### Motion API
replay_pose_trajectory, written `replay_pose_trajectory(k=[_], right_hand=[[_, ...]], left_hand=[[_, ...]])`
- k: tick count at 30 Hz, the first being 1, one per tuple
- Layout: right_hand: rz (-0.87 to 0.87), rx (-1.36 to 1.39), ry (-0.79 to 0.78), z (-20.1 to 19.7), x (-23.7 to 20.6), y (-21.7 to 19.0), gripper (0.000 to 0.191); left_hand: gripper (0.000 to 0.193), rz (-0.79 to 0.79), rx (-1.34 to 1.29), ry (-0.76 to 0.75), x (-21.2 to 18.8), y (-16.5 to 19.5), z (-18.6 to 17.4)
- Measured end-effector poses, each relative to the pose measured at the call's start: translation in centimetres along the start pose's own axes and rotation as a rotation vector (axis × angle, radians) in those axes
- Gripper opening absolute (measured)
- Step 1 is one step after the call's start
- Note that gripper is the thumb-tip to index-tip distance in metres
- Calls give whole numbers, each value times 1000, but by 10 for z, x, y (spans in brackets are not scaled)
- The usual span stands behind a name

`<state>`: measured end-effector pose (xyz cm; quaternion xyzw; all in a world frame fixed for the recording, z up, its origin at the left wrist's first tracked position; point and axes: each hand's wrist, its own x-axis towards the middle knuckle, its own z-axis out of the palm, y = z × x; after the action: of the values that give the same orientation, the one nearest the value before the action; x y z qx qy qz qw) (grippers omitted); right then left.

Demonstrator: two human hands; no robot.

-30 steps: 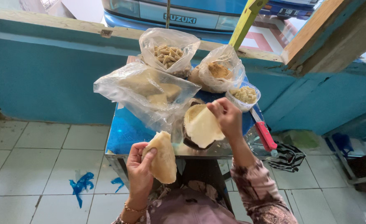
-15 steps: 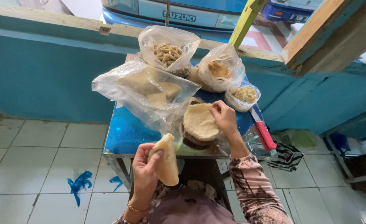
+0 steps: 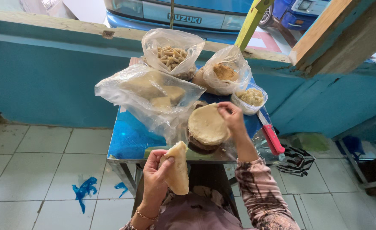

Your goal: The person sits at a small table and stretches pieces of dough by hand, pulling and thinning each piece in front of them, then places the stretched wrapper onto a stack of finished wrappers on the table. They repeat the process with new dough pieces taken from a plastic bag.

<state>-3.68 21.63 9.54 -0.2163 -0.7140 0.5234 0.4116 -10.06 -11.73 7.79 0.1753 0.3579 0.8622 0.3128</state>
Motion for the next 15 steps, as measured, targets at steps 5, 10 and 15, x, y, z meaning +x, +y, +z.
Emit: replay_pose_trajectory(k=[5,10,15], right_hand=[[-89,-68,78,-26,30,-32,12],[-658,-835,-193,1,-5,-57,10],[-795,-963,-399,18,-54,-64,22]], left_hand=[[17,-4,-9,22,0,0,-3],[16,-2,14,8,0,-3,-1],[17,-13,13,32,2,-2,0]])
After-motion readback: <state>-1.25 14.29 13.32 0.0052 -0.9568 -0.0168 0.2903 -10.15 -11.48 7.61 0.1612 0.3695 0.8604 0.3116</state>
